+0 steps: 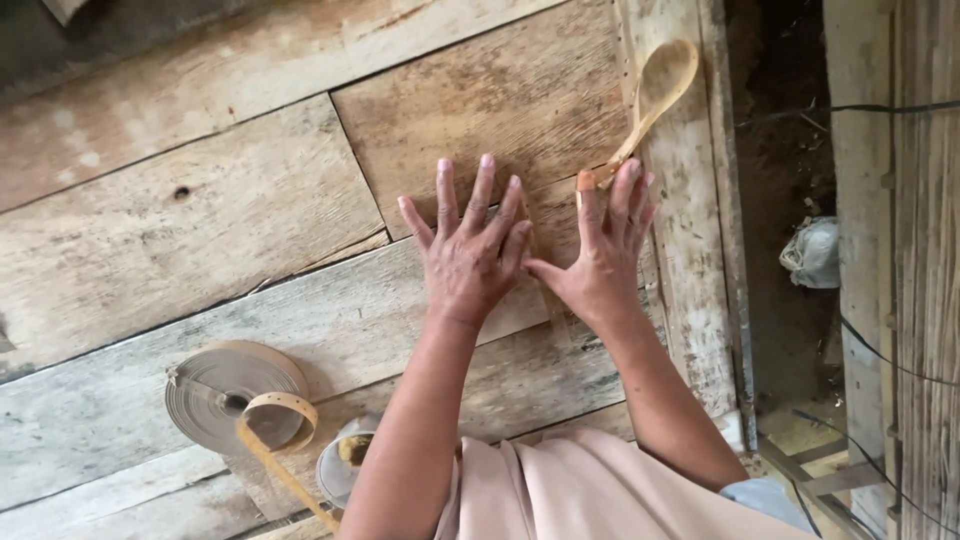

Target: The person repeatedly applies a brown paste from a small container onto thin bamboo strips using their fingers, then places the strips onto a wooden workbench. The process is repeated multiple times with new strips taken from a roll.

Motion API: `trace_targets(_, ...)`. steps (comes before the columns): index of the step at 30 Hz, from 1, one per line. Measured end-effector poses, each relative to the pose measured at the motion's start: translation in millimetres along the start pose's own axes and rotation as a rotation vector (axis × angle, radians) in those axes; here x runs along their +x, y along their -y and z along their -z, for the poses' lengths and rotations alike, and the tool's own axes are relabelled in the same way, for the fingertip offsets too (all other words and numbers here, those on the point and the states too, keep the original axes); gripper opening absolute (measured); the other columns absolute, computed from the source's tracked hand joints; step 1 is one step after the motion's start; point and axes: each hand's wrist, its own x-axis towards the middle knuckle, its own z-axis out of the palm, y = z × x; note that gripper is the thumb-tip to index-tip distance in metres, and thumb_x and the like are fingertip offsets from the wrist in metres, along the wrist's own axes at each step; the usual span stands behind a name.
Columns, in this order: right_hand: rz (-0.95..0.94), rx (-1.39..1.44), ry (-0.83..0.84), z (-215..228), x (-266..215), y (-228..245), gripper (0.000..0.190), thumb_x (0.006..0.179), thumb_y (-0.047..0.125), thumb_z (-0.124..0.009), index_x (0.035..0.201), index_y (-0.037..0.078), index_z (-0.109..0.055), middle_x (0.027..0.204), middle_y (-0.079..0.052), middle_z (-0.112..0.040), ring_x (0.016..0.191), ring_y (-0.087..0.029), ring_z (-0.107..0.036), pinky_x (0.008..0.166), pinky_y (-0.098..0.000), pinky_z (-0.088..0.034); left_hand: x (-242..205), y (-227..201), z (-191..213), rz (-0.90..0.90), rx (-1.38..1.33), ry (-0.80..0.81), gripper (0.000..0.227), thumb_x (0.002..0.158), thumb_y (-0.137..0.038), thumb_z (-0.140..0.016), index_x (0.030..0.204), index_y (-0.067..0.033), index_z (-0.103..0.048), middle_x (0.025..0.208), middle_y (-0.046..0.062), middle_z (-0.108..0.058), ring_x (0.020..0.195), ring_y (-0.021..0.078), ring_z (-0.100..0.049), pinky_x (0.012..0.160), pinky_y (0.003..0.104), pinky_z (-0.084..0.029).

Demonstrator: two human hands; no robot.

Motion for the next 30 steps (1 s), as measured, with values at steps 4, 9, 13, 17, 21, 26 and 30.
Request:
trace_targets(4, 0.022, -0.099, -0.031, -8, 3, -10, 0.135, 0.072, 0.07, -0.091, 0.171, 0.024, -0.01, 0.169, -0.021, 0.014, 0.154, -0.05, 0.009, 0.119, -0.0742, -0.006, -4, -2, 1, -0.025, 0.028, 0.0, 0.044, 0.1, -0.051, -0.059, 0.143, -0.0393, -0.06, 0.164, -0.007, -0.036, 0.155, 0.0319, -0.018, 0.117, 0.072, -0.004)
trace_targets(9, 0.019, -0.134, 0.02, -1, -20, -11, 0.136, 0.069, 0.071, -0.087, 0.167, 0.031, -0.001, 0.17, -0.018, 0.015, 0.157, -0.045, 0.003, 0.122, -0.0708, -0.008, -1, -1, -3, -0.037, 0.055, -0.034, 0.052, 0.098, -0.059, -0.06, 0.146, -0.0378, -0.058, 0.166, -0.006, -0.03, 0.156, 0.0347, -0.013, 0.116, 0.075, -0.004)
trace_targets(13, 0.006, -0.103, 0.092, 16, -55, -6, 0.135, 0.067, 0.065, -0.086, 0.167, 0.032, 0.0, 0.169, -0.018, 0.018, 0.155, -0.047, 0.007, 0.12, -0.0717, -0.008, -1, -3, 5, 0.05, 0.024, 0.15, 0.065, 0.1, -0.067, -0.047, 0.159, -0.0415, -0.035, 0.17, -0.009, -0.014, 0.157, 0.0326, 0.001, 0.117, 0.073, 0.005)
trace_targets(17, 0.171, 0.121, -0.193, 54, -78, 13, 0.07, 0.086, 0.058, -0.072, 0.144, 0.034, -0.041, 0.172, -0.009, -0.003, 0.157, -0.039, -0.001, 0.12, -0.0685, -0.01, -5, 3, 6, 0.044, -0.079, 0.097, 0.068, 0.102, -0.047, -0.058, 0.162, -0.0352, -0.029, 0.172, -0.004, -0.016, 0.157, 0.0359, 0.001, 0.117, 0.072, 0.007)
trace_targets(21, 0.403, 0.41, -0.415, 121, -104, 51, 0.012, 0.097, 0.027, -0.065, 0.104, 0.02, -0.071, 0.147, -0.009, -0.055, 0.153, -0.032, -0.03, 0.128, -0.0524, -0.005, -17, -20, 45, 0.063, -0.351, -0.045, 0.067, 0.097, -0.014, -0.057, 0.159, -0.0336, -0.038, 0.171, -0.005, -0.022, 0.158, 0.0296, 0.004, 0.119, 0.065, 0.013)
trace_targets(26, 0.508, 0.682, -0.347, 175, -158, 120, 0.017, 0.088, 0.009, -0.068, 0.102, 0.004, -0.076, 0.103, -0.011, -0.08, 0.096, -0.027, -0.079, 0.09, -0.0394, -0.062, -109, -79, 177, -0.12, -1.34, 0.301, 0.065, 0.097, -0.055, -0.044, 0.149, -0.0162, -0.052, 0.162, 0.008, -0.041, 0.153, 0.0358, -0.027, 0.121, 0.06, 0.002)
trace_targets(30, 0.521, 0.812, -0.184, 179, -187, 149, 0.024, 0.106, 0.009, -0.054, 0.129, 0.004, -0.059, 0.109, -0.013, -0.077, 0.074, -0.012, -0.078, 0.055, -0.0175, -0.06, -203, -60, 199, -0.031, -1.699, 0.58, 0.07, 0.107, -0.052, -0.029, 0.139, 0.0052, -0.054, 0.112, 0.022, -0.072, 0.093, 0.0311, -0.074, 0.096, 0.043, -0.056)
